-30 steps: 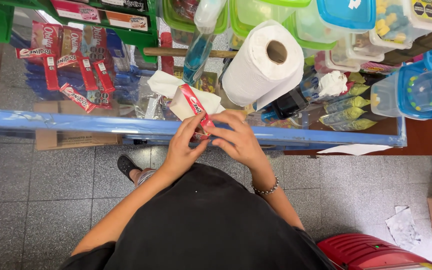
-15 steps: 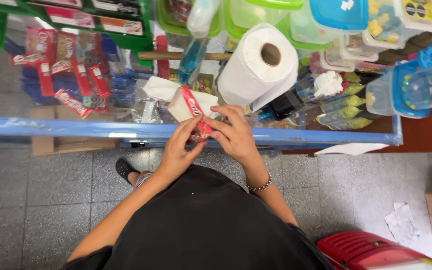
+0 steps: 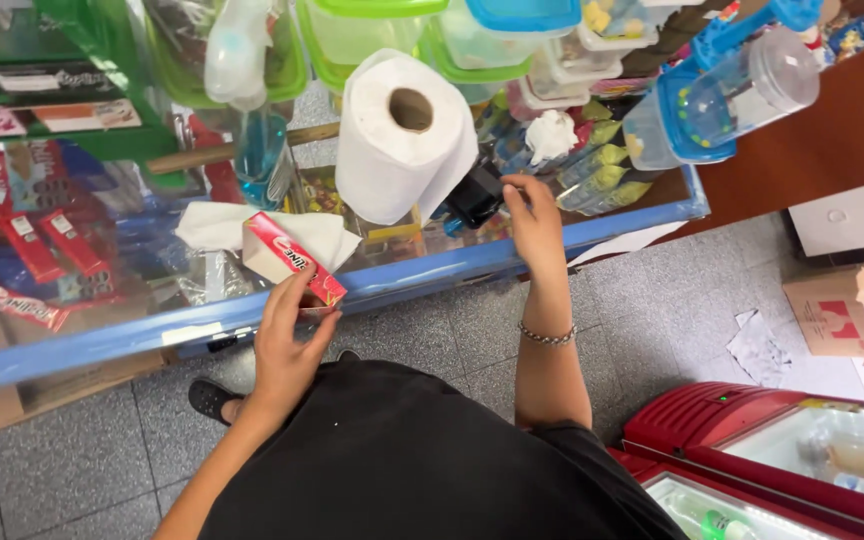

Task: Restocking and organizing small candy or gum packets into a display rack at a checkout counter

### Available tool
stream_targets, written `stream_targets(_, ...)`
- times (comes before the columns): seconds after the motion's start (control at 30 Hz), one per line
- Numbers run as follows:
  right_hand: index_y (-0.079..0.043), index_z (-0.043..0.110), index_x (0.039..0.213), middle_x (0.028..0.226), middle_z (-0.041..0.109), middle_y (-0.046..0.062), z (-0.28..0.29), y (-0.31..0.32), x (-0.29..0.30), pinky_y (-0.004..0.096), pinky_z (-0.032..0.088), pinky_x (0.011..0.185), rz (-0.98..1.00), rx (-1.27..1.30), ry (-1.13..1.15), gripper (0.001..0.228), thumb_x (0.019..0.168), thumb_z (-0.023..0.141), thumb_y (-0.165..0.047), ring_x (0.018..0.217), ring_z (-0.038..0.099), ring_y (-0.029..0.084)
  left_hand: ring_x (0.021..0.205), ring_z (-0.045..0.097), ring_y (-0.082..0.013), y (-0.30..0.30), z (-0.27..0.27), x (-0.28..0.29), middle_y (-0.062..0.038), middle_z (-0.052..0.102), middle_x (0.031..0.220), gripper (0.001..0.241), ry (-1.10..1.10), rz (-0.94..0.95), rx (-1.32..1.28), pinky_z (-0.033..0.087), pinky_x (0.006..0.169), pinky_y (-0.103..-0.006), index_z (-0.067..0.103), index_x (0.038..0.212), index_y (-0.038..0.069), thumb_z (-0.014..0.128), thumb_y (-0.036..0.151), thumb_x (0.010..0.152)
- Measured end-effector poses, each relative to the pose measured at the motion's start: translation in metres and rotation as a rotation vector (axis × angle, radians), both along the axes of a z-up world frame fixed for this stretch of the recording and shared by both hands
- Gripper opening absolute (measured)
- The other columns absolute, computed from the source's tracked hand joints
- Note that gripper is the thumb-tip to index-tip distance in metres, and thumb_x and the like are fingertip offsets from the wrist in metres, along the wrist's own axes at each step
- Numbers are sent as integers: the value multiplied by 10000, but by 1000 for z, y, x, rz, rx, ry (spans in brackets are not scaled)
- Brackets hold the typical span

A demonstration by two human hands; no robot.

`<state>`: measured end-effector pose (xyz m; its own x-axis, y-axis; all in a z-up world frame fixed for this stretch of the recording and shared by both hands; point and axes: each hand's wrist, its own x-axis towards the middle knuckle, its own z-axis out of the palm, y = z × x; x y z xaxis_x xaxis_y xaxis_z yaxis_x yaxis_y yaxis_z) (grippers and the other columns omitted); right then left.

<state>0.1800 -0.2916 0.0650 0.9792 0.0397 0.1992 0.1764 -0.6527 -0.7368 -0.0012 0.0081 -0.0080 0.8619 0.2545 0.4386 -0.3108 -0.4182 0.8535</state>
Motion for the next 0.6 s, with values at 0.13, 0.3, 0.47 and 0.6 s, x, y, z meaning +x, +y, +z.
stream_targets(0.13, -130, 743, 1124, 1158, 685, 172, 2, -6, 17, 524, 514, 977, -15, -16, 232, 242, 1034, 626, -322, 1142, 654, 400, 1170, 645, -375, -3, 1, 1, -167, 642, 1272, 667, -2, 8, 9, 510, 997, -475, 597, 1419, 31, 836, 7, 797)
stream_targets(0.3, 16, 736, 1022, 1040, 675, 183, 20, 4, 23, 448, 651, 753, -116, 384, 413, 318, 927, 765, -286, 981, 648, 248, 1162, 648, -372, -4, 11, -1, -162, 639, 1270, 667, 22, 13, 9, 511, 985, -478, 589, 1432, 43, 824, 1, 810)
stream_targets(0.47, 20, 635, 869, 882, 604, 94, 18, -4, 31, 503, 659, 683, -69, 629, 417, 279, 896, 810, -195, 844, 653, 194, 1154, 651, -374, -2, 5, -2, -156, 643, 1267, 676, 42, 14, 8, 517, 971, -482, 588, 1436, 54, 824, -1, 804)
stream_targets(0.6, -44, 541, 727, 1017, 670, 197, -13, -30, 37, 597, 594, 822, 13, 804, 447, 321, 982, 693, -166, 1209, 656, 396, 1139, 655, -382, -3, 12, -2, -167, 645, 1258, 686, 72, 3, 0, 522, 956, -504, 586, 1435, 48, 823, -16, 795)
